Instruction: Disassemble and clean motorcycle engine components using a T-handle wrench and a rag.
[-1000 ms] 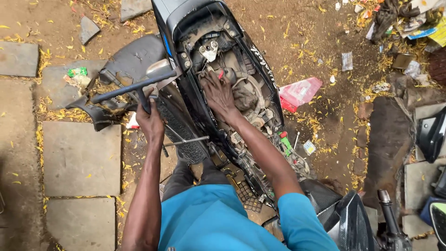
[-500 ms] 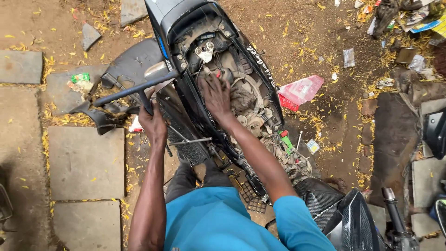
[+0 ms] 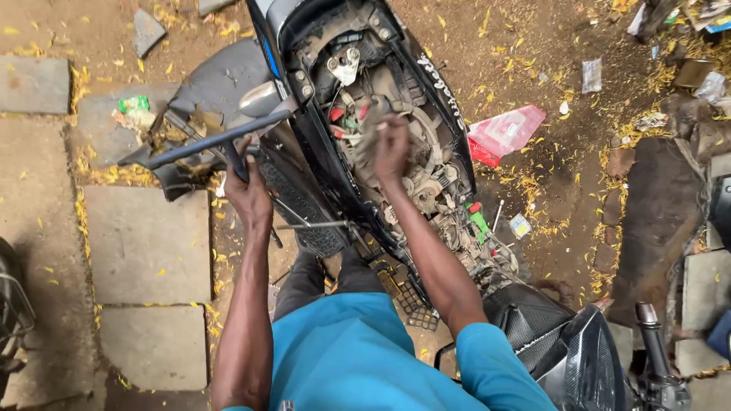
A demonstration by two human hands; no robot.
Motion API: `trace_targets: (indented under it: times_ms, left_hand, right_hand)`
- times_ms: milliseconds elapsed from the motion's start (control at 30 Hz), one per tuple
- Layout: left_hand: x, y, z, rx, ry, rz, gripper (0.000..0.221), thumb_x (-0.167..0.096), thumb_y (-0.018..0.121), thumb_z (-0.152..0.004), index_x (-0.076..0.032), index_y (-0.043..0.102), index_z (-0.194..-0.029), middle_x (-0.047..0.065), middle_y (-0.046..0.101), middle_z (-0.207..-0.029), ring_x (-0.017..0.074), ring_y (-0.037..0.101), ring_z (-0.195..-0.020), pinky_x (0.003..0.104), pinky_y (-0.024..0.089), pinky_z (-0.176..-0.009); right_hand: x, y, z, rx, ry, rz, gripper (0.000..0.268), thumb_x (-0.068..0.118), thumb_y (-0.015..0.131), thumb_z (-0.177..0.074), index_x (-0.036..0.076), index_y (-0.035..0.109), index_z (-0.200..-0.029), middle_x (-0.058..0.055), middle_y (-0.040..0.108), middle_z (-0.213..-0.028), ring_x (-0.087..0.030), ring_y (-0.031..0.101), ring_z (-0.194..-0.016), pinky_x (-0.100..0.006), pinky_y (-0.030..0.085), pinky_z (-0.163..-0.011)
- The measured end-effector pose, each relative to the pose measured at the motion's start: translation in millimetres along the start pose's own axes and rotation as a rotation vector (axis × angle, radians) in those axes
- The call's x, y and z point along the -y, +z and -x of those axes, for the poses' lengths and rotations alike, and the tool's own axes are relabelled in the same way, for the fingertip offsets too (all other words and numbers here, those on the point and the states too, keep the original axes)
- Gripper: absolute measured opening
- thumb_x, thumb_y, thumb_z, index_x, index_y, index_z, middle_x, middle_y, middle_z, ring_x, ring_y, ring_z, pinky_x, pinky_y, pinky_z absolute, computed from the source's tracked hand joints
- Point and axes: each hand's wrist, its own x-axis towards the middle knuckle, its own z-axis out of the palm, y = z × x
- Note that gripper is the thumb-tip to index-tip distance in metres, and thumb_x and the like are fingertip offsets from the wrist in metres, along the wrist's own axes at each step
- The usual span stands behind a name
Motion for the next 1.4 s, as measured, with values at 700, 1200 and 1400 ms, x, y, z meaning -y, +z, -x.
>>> trace_targets:
  times_ms: [700,1200,1400]
  left_hand:
    - [-4.5,7.1,-2.9,0.001,0.048,-0.029,0.033,-0.007,0.054,-0.110,-0.011,0.066,-0.141,-0.007,0.044,-0.069,0.0034,0.040,-0.051,0.028,0.033,-0.045]
    - [-8.0,8.9,-6.6,0.002,-0.061,0.078,0.034,-0.006,0.055,-0.108,-0.013,0.063,-0.140,-0.008,0.045,-0.068,0.0035,0.043,-0.049,0.025,0.040,-0.040]
    - [7.4,10.8,-5.0,0.008,-0.008,0.018,0.036,-0.004,0.055,-0.107,-0.012,0.065,-0.140,-0.008,0.045,-0.067,0.0035,0.037,-0.050,0.026,0.031,-0.042]
  right_hand:
    - [-47.4,42.6,2.0,0.427,-0.517,0.657,0.061,0.053,0.047,-0.105,0.025,0.033,-0.156,-0.011,0.065,-0.119,-0.029,0.049,-0.138,-0.057,0.024,-0.114]
    - [-49.6,10.9,17.6,0.220,-0.882,0.684,0.018,0.026,0.067,-0.111,0.010,0.074,-0.116,-0.005,0.076,-0.122,-0.016,0.065,-0.097,-0.031,0.057,-0.073]
    - [-31.7,54.1,9.8,0.292,-0.955,0.945,0.051,0.046,0.061,-0.098,0.013,0.065,-0.137,-0.008,0.066,-0.137,-0.027,0.045,-0.139,-0.051,0.040,-0.104]
